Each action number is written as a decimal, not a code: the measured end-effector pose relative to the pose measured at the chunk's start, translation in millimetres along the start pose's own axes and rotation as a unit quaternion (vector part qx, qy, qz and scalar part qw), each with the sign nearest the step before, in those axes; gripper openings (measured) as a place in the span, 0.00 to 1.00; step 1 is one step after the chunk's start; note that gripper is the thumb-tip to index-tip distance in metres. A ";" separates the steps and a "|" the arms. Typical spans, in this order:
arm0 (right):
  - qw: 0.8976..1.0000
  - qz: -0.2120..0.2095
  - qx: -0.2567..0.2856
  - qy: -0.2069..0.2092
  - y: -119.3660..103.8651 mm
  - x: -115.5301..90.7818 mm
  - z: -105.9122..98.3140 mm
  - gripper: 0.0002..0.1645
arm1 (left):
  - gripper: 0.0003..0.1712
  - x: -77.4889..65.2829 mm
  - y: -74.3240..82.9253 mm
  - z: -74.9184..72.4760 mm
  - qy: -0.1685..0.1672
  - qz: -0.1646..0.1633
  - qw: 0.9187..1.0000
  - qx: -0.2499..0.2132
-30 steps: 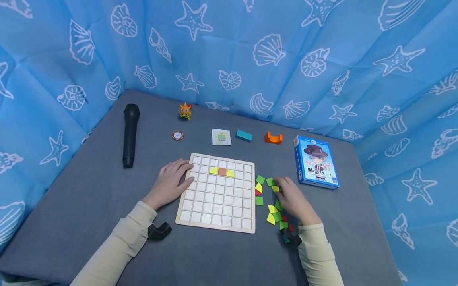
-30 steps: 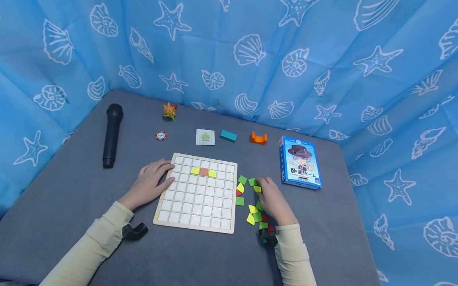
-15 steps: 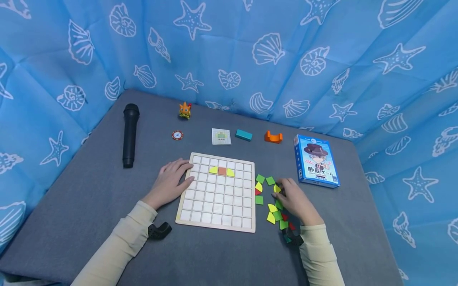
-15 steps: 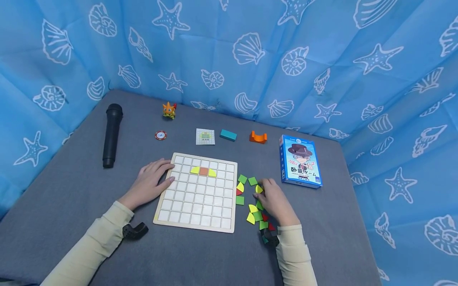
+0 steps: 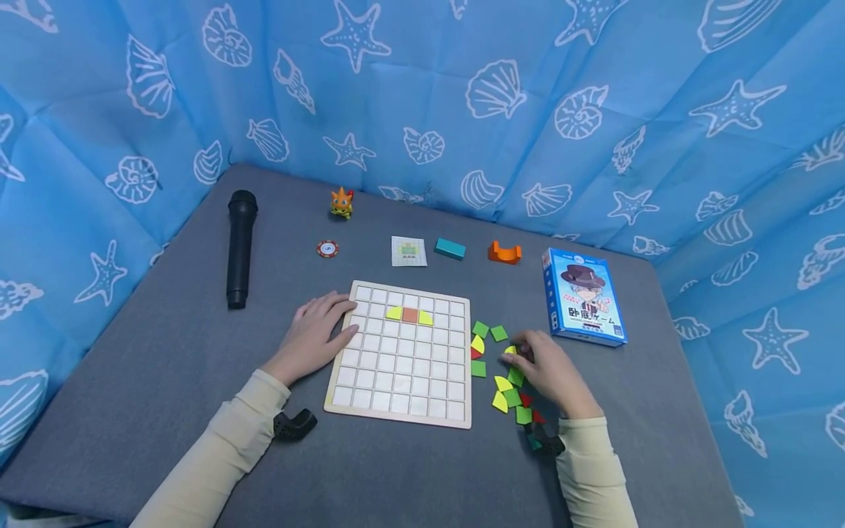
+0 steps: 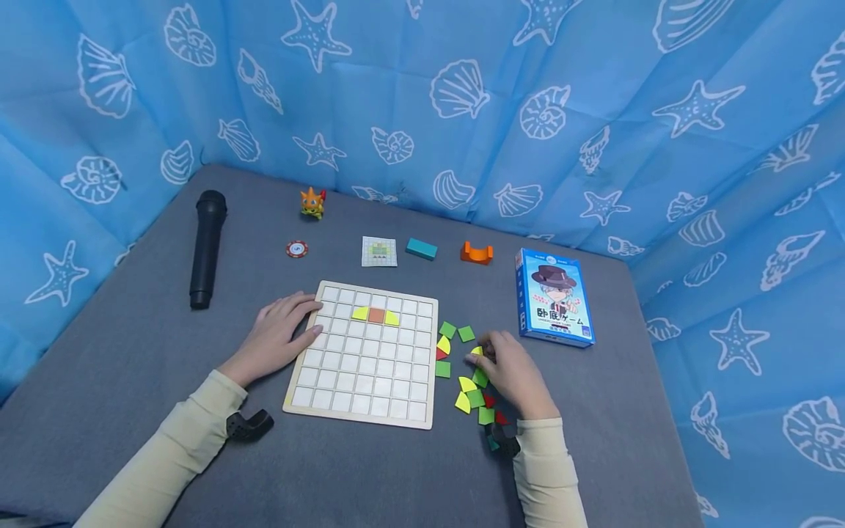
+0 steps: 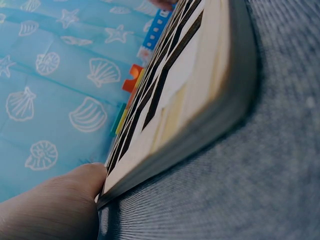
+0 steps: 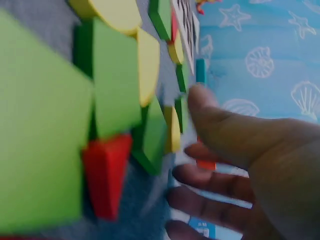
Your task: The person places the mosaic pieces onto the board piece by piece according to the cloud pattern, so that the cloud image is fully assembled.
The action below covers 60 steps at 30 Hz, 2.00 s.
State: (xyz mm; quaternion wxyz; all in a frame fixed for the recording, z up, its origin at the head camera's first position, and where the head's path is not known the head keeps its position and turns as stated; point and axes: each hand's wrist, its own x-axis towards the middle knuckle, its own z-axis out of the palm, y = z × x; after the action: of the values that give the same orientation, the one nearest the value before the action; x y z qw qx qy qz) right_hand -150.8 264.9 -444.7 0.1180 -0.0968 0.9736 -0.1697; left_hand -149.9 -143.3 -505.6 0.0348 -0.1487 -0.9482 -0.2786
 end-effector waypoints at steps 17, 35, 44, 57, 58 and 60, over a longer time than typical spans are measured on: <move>0.999 -0.039 -0.020 0.017 1.1 -4.8 4.2 0.19 | 0.29 -0.8 -0.7 2.9 -0.004 -0.002 1.000 0.002; 0.999 -0.040 -0.022 0.021 -19.6 2.9 5.0 0.18 | 0.28 0.9 0.1 1.0 0.001 -0.001 1.000 -0.007; 0.995 -0.099 -0.008 0.026 -54.4 15.2 14.4 0.18 | 0.28 -1.9 -0.3 0.9 0.003 -0.001 1.000 -0.004; 0.990 -0.138 -0.024 0.019 -86.0 33.9 25.1 0.16 | 0.29 -0.1 -1.2 1.7 0.003 0.006 1.000 -0.007; 0.989 -0.142 -0.027 0.019 -87.4 34.5 25.5 0.16 | 0.29 -0.2 -1.3 1.6 0.004 0.006 1.000 -0.008; 0.988 -0.147 -0.036 0.020 -89.4 35.7 26.7 0.16 | 0.28 -0.3 -1.2 1.3 0.005 0.005 1.000 -0.009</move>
State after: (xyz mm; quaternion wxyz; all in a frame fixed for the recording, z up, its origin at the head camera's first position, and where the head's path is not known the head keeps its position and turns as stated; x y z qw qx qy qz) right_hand -164.5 165.9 -444.5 0.0687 -0.2395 0.9565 -0.1520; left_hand -150.0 -143.7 -507.3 0.0401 -0.1527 -0.9445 -0.2882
